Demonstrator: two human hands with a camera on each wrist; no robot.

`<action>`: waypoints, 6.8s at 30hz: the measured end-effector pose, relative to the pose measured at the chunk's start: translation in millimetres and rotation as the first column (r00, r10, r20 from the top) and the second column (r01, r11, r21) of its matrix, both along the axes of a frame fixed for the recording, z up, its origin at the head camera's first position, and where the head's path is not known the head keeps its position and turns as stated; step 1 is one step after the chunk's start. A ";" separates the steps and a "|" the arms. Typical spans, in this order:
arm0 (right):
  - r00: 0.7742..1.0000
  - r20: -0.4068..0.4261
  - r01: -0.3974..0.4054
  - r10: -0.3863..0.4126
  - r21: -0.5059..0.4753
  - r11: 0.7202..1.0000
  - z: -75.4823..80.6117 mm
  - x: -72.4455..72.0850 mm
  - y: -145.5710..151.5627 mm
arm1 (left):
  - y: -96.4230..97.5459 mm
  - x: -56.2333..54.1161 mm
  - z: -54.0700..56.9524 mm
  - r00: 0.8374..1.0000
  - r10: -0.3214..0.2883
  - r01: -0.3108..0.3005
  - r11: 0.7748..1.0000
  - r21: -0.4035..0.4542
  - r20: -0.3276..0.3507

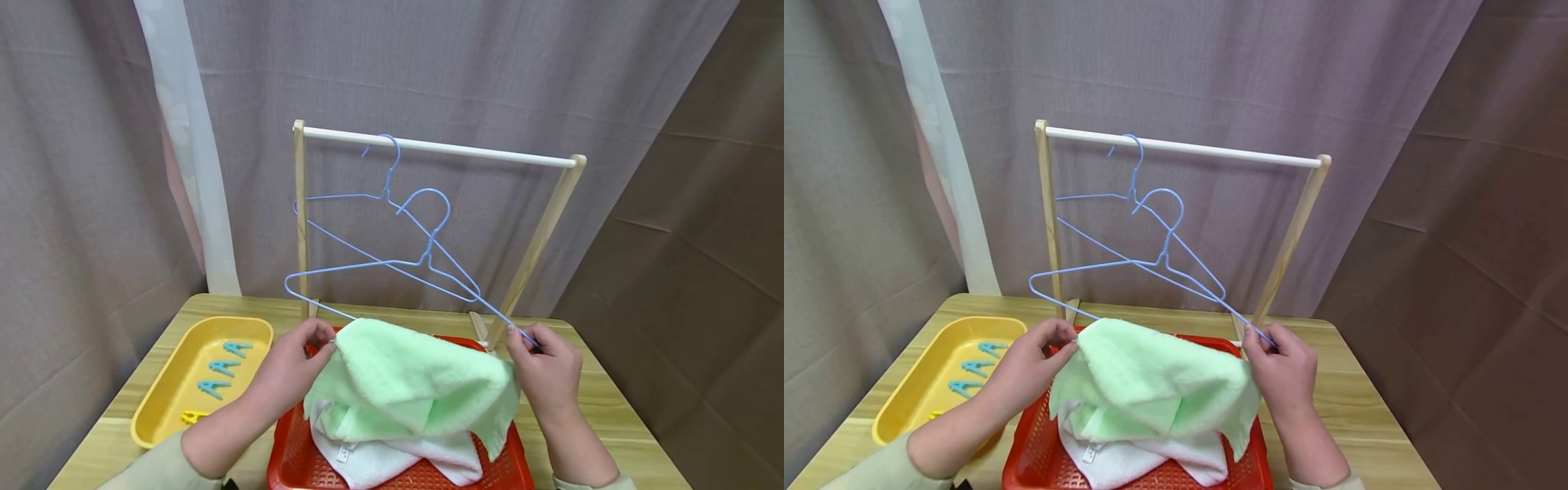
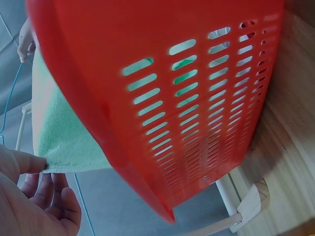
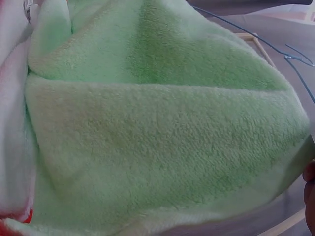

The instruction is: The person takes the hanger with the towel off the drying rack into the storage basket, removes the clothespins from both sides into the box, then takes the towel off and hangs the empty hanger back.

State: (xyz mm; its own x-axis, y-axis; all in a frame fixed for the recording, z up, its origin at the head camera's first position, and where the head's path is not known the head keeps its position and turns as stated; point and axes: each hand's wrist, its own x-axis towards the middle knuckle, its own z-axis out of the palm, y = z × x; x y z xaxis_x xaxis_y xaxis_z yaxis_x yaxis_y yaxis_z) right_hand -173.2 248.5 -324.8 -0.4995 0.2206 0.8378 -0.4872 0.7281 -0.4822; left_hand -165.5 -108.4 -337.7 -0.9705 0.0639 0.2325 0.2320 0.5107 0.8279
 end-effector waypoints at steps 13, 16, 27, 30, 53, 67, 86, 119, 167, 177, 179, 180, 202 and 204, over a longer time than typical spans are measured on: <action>1.000 0.008 0.018 -0.018 0.010 1.000 0.5 -0.1 -0.3 | 0.6 -1.5 -4.4 1.000 0.006 -0.006 1.000 -0.014 0.025; 1.000 0.004 0.013 -0.013 0.010 1.000 0.2 -0.4 -1.2 | 1.2 -1.4 -5.0 0.999 0.005 -0.004 1.000 -0.012 0.033; 1.000 0.019 0.002 -0.003 0.016 1.000 -0.3 0.6 -2.1 | 6.5 -5.0 -1.0 1.000 -0.007 0.007 1.000 -0.020 0.030; 1.000 0.020 -0.005 0.004 0.021 1.000 -0.9 0.3 -1.2 | 9.4 -7.8 2.4 0.999 -0.014 0.015 0.999 -0.028 0.039; 1.000 0.021 0.009 -0.010 0.024 1.000 3.8 2.6 -4.0 | 11.1 -13.6 7.5 0.999 -0.045 0.045 0.995 -0.088 -0.004; 0.999 0.039 0.013 -0.013 -0.007 1.000 2.4 0.6 -2.9 | 4.8 -11.1 -3.4 0.998 -0.037 0.032 0.993 -0.116 -0.046; 0.998 0.064 0.029 -0.028 -0.008 1.000 0.2 -3.1 -0.5 | -0.2 -11.1 -21.4 0.997 -0.059 0.069 0.972 -0.224 0.051; 0.997 -0.025 0.072 -0.072 -0.010 0.997 24.6 0.1 13.0 | -40.3 -48.6 -20.9 0.998 0.046 -0.036 0.976 -0.214 0.041; 0.949 0.004 0.306 -0.317 -0.271 0.913 63.7 28.9 108.5 | -74.6 -108.8 9.6 0.988 0.140 -0.140 0.990 -0.006 -0.069; 0.956 0.025 0.291 -0.291 -0.166 0.942 59.3 18.5 95.9 | -62.3 -127.9 9.2 0.988 0.118 -0.112 0.991 0.066 -0.099; 0.959 0.028 0.282 -0.281 -0.151 0.947 59.2 16.4 92.8 | -59.6 -129.8 9.6 0.988 0.121 -0.114 0.991 0.069 -0.096; 0.960 0.030 0.278 -0.277 -0.145 0.950 59.2 15.3 91.2 | -58.3 -130.5 9.8 0.988 0.121 -0.115 0.991 0.069 -0.093; 0.966 0.083 0.248 -0.246 -0.015 0.969 75.6 -21.2 70.4 | -47.0 -140.0 8.3 0.987 0.130 -0.122 0.989 0.087 -0.096; 0.966 0.091 0.245 -0.243 -0.015 0.969 76.7 -24.3 68.3 | -46.7 -140.6 8.1 0.987 0.130 -0.122 0.989 0.086 -0.098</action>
State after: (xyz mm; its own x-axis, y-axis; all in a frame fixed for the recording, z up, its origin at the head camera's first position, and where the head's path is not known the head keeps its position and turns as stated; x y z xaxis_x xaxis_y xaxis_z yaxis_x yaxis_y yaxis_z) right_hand -197.5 316.8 -248.1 -0.4990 0.3663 0.7853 -0.2512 0.8062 -0.5357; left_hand -306.1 -155.1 -329.6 -0.9403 -0.0801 0.3309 0.2560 0.4744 0.8423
